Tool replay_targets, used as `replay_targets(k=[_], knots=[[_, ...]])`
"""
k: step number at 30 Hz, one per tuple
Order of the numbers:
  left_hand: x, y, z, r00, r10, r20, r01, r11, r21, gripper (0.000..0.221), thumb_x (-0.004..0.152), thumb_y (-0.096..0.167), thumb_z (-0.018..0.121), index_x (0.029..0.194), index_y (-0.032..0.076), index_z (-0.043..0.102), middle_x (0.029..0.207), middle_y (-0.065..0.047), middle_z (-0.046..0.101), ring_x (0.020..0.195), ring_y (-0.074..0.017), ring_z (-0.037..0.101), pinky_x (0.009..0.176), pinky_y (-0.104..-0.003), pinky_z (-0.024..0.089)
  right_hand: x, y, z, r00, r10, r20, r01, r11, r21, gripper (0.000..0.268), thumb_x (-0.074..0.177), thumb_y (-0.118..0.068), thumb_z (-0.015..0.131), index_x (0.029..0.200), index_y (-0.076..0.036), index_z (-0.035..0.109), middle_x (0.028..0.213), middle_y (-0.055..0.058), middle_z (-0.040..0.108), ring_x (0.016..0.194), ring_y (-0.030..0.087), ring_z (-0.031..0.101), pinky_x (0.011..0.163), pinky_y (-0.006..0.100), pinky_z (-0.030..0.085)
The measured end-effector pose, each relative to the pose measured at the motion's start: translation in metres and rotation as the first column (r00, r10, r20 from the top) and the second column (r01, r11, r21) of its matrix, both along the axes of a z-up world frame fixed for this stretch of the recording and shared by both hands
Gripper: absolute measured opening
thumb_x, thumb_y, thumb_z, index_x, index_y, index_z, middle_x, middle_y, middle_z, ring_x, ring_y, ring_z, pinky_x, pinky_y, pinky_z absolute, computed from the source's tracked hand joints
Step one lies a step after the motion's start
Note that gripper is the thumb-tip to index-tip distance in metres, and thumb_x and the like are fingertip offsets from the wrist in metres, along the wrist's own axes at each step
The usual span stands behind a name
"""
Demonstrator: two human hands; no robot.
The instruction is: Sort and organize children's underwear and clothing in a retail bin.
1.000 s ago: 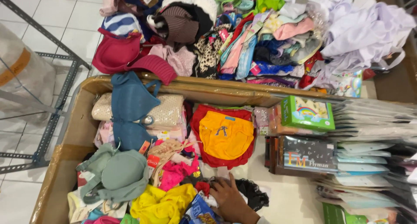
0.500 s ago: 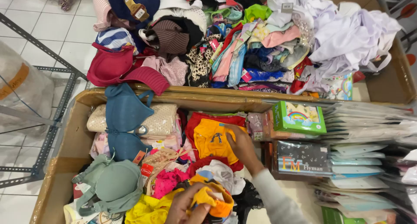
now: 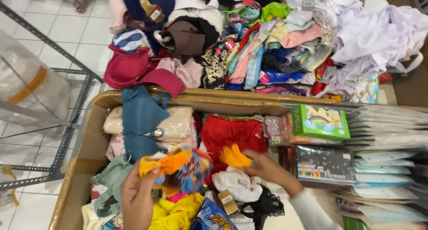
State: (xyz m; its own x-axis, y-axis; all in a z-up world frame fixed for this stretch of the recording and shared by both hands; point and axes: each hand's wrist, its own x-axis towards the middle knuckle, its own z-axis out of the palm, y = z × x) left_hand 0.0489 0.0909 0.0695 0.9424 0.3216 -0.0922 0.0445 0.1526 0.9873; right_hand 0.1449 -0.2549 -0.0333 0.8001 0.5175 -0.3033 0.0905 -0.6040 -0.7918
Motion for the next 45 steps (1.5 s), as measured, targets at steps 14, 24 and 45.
replay_targets(k=[14, 24, 45], knots=[[0.007, -0.072, -0.032, 0.916, -0.385, -0.113, 0.363, 0.915, -0.174, 0.045, 0.097, 0.009, 0.054, 0.140, -0.003, 0.057, 0.125, -0.007, 0.072, 0.112, -0.0131, 0.066, 0.100, -0.028, 0.049, -0.047, 0.039, 0.144, 0.981, 0.046, 0.189, -0.112, 0.927, 0.358, 0.021, 0.091, -0.008, 0.072, 0.111, -0.001, 0.071, 0.107, 0.011, 0.076, 0.100, 0.028, 0.074, 0.086, 0.035, 0.058], [-0.007, -0.074, -0.002, 0.785, -0.606, -0.129, 0.608, 0.712, 0.350, 0.049, 0.082, 0.019, 0.076, 0.128, 0.008, 0.062, 0.116, -0.010, 0.075, 0.109, -0.0228, 0.074, 0.095, -0.036, 0.057, -0.055, 0.035, 0.159, 0.932, -0.059, 0.358, -0.120, 0.881, 0.457, 0.027, 0.078, -0.013, 0.080, 0.097, -0.002, 0.065, 0.132, 0.021, 0.055, 0.132, 0.035, 0.051, 0.109, 0.046, 0.040], [0.052, -0.034, 0.029, 0.849, -0.522, 0.077, 0.475, 0.820, 0.318, 0.035, 0.090, -0.005, 0.053, 0.123, -0.001, 0.064, 0.126, -0.017, 0.071, 0.118, -0.0303, 0.067, 0.104, -0.037, 0.048, 0.002, -0.004, 0.154, 0.748, 0.170, 0.642, -0.164, 0.984, -0.070, 0.028, 0.073, -0.022, 0.085, 0.089, -0.007, 0.068, 0.108, 0.008, 0.065, 0.109, 0.032, 0.058, 0.101, 0.051, 0.042]])
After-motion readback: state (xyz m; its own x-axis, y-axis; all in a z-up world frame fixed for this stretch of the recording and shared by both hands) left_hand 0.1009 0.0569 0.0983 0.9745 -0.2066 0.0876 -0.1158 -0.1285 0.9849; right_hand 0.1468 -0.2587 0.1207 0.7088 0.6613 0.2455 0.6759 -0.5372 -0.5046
